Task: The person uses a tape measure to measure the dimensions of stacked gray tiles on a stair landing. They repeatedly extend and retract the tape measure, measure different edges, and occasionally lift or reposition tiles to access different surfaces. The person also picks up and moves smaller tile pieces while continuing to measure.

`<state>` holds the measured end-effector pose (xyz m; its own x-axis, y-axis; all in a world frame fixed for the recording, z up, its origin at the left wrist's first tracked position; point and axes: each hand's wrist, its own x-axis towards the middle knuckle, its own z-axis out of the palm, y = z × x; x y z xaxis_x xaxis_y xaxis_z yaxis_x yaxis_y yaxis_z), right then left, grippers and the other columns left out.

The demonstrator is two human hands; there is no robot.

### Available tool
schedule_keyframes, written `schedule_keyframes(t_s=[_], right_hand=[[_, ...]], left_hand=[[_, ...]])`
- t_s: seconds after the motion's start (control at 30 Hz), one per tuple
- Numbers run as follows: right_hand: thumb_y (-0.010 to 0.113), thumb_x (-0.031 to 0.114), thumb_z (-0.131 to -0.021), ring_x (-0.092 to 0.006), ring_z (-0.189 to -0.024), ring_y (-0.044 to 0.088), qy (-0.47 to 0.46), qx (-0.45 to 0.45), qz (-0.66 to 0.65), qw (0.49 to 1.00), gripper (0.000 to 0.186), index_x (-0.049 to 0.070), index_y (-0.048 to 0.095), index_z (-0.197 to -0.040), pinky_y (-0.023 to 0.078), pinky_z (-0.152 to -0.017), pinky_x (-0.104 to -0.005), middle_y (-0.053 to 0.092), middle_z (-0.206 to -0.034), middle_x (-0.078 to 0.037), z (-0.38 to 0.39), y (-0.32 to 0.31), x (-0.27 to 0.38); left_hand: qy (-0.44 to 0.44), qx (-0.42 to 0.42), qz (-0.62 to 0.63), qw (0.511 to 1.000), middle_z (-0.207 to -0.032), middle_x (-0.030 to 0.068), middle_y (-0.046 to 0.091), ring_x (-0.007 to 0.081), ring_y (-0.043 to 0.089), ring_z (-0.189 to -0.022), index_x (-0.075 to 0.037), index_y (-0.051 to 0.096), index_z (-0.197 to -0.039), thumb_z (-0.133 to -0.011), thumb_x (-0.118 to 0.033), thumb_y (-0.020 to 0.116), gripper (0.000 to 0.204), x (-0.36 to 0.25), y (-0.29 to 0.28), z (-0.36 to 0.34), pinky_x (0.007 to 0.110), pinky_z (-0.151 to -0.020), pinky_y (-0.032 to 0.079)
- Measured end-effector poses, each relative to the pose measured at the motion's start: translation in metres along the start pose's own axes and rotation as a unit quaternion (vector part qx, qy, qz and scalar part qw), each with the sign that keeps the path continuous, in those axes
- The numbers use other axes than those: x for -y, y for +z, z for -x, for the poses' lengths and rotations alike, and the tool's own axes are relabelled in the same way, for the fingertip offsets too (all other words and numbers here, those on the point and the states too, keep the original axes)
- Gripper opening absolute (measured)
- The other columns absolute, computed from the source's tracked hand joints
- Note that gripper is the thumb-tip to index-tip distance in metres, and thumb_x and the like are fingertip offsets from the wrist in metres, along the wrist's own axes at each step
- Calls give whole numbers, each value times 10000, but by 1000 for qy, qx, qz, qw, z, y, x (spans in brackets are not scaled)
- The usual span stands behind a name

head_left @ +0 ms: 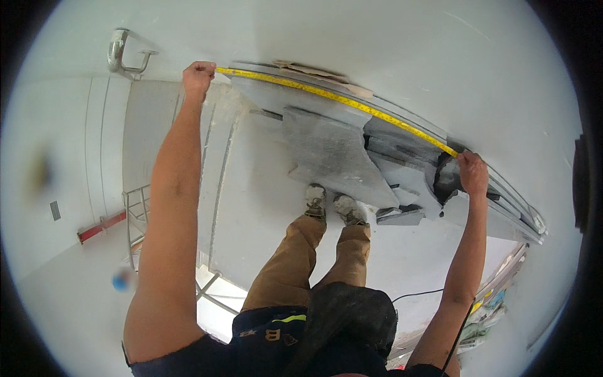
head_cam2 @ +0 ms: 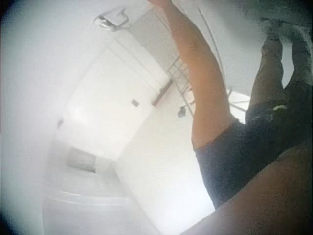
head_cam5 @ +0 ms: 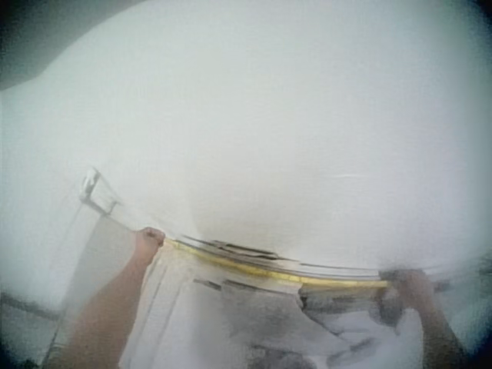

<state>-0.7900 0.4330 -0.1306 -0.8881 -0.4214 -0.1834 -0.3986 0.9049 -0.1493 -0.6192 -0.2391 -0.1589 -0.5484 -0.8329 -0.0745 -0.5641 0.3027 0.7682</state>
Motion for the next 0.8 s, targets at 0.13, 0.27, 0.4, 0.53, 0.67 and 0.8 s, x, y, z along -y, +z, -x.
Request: schedule_keyframes(t_s=[0.13,0.27,0.4,0.53,0.67,0.8], right_hand=[[556,240,-881,-379,-772,590,35,-18,12,999,207,47,624,-847,472,-694,-462,627,-831,-171,2,5,1],[558,243,-879,-363,-832,589,47,-43,36,997,200,61,641,-866,483,-717,-456,634,-885,-152,-1,17,-7],[533,233,-883,-324,-933,579,24,-15,71,997,186,86,646,-898,490,-766,-443,626,-940,-119,-2,25,-14],[520,309,-881,-317,-919,585,62,-70,165,982,234,117,654,-898,500,-772,-456,626,-940,-88,4,29,-3],[535,334,-871,-282,-916,575,115,-133,150,973,226,146,662,-872,487,-737,-463,612,-931,-50,10,26,14],[566,334,-852,-265,-907,565,117,-171,131,970,199,160,663,-864,470,-723,-451,594,-913,-37,14,29,17]], left_hand=[[32,-52,-131,989,-736,98,678,181,643,-693,-17,684,-793,-760,-200,747,197,6,25,0,310,-678,505],[39,-50,-99,993,-754,99,686,178,651,-715,-34,695,-803,-755,-172,733,151,33,38,-7,311,-696,508],[70,10,30,997,-789,33,679,118,612,-723,-24,687,-858,-755,-2,650,112,61,27,-18,259,-680,495],[65,51,9,997,-766,36,636,106,563,-680,-6,670,-905,-810,-32,624,109,65,18,-25,249,-637,477],[68,71,-38,994,-742,40,625,106,554,-651,9,664,-900,-831,-73,640,109,53,18,-24,239,-624,470],[49,75,-32,995,-729,42,621,104,551,-638,9,663,-894,-843,-95,644,118,48,18,-22,236,-606,467]])
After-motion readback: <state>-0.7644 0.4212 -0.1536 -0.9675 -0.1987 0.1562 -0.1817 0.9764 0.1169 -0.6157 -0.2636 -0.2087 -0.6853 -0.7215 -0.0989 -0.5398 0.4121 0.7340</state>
